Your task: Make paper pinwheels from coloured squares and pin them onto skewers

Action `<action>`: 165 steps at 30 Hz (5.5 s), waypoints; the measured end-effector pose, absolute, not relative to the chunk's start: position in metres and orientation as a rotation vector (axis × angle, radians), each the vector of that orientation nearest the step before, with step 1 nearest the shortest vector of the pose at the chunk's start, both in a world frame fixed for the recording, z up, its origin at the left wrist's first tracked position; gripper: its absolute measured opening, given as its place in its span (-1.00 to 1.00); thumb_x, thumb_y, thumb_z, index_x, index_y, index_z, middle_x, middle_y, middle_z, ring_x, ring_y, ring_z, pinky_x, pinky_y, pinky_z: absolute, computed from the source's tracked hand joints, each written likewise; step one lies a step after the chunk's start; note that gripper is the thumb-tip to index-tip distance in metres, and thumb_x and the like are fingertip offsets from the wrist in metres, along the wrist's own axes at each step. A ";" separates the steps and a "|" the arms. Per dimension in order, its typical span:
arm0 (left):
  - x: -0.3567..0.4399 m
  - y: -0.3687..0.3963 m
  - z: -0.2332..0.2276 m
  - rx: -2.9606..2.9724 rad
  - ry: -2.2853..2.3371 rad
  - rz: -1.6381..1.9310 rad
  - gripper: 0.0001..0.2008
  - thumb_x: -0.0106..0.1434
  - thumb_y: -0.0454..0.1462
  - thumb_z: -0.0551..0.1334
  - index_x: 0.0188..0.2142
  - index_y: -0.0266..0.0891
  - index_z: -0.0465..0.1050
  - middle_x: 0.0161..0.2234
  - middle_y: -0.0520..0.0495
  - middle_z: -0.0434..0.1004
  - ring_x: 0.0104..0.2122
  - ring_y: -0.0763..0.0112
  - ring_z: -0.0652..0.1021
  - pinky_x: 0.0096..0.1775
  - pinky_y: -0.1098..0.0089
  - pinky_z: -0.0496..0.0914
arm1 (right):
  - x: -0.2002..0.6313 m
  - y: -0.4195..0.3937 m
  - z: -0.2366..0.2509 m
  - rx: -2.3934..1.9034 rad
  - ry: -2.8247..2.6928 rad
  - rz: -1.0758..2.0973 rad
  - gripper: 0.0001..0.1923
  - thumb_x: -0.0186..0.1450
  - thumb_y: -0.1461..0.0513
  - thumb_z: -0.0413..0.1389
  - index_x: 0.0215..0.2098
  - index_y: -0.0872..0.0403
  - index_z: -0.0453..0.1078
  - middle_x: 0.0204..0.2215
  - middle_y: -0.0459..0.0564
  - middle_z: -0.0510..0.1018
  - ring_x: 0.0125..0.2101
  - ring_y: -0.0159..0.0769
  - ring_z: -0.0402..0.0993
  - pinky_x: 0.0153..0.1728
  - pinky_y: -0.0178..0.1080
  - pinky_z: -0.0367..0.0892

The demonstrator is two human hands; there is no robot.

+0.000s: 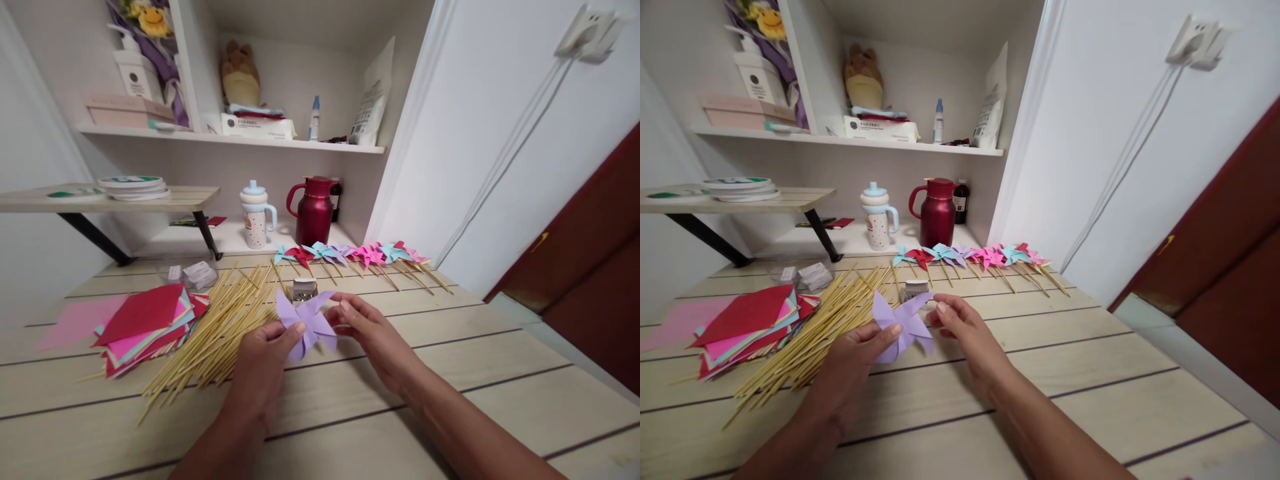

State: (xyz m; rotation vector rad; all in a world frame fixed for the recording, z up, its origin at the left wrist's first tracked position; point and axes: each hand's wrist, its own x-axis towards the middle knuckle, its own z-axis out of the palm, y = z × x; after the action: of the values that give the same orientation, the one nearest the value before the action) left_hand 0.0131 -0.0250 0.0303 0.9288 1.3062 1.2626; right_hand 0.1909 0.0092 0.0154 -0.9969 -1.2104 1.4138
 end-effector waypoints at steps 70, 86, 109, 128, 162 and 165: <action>0.017 -0.023 0.027 0.972 1.115 1.162 -0.70 -0.07 -0.12 0.45 -0.35 -0.23 0.63 -0.34 -0.10 0.68 -0.33 0.27 0.60 -0.21 0.34 0.41 | 0.184 -0.003 0.020 -1.104 -1.529 1.134 -0.75 0.11 0.12 0.29 -0.56 0.08 0.38 -0.52 -0.11 0.48 -0.44 -0.31 0.35 -0.35 -0.28 0.21; 0.017 -0.027 0.033 1.070 1.275 1.160 -0.75 -0.02 -0.11 0.40 -0.41 -0.24 0.62 -0.43 -0.05 0.65 -0.40 0.29 0.54 -0.33 0.38 0.35 | 0.182 -0.003 0.017 -1.030 -1.504 1.238 -0.75 0.15 0.15 0.26 -0.55 0.09 0.35 -0.54 -0.15 0.43 -0.48 -0.39 0.26 -0.40 -0.31 0.16; 0.018 -0.029 0.033 0.998 1.223 1.125 -0.80 -0.03 -0.15 0.43 -0.43 -0.22 0.64 -0.41 -0.08 0.66 -0.41 0.30 0.54 -0.31 0.38 0.35 | 0.183 -0.003 0.018 -1.070 -1.508 1.237 -0.77 0.14 0.14 0.27 -0.50 0.13 0.41 -0.48 -0.09 0.49 -0.44 -0.36 0.31 -0.37 -0.29 0.20; 0.002 -0.016 0.023 0.627 1.157 1.332 -0.75 -0.07 -0.23 0.47 -0.38 -0.33 0.64 -0.40 -0.11 0.65 -0.43 0.38 0.53 -0.31 0.41 0.37 | 0.177 0.003 0.011 -0.979 -1.436 1.368 -0.62 0.37 -0.05 0.01 -0.14 0.05 0.43 -0.51 -0.10 0.50 -0.37 -0.26 0.41 -0.25 -0.23 0.19; -0.010 -0.024 0.029 0.741 0.143 1.353 -0.53 -0.09 -0.17 0.50 -0.79 -0.19 0.22 -0.60 0.06 0.21 -0.55 0.47 0.30 -0.18 0.15 0.41 | 0.187 0.001 0.021 -1.010 -1.388 1.215 -0.54 0.36 -0.11 -0.05 -0.18 0.02 0.49 -0.51 -0.05 0.51 -0.30 -0.13 0.40 -0.03 -0.10 0.13; -0.009 -0.026 0.032 0.737 0.187 1.361 -0.48 -0.13 -0.16 0.51 -0.81 -0.21 0.16 -0.63 0.07 0.16 -0.57 0.48 0.26 -0.19 0.15 0.41 | 0.187 0.000 0.020 -1.025 -1.378 1.208 -0.54 0.36 -0.12 -0.04 -0.19 0.02 0.49 -0.50 -0.05 0.51 -0.28 -0.12 0.41 -0.01 -0.08 0.13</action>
State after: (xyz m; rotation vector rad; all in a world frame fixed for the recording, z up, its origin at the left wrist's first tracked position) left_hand -0.0087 -0.0263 0.0318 0.7371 0.1866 1.3606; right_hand 0.1867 0.0004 0.0205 -1.0251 -1.3779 1.2077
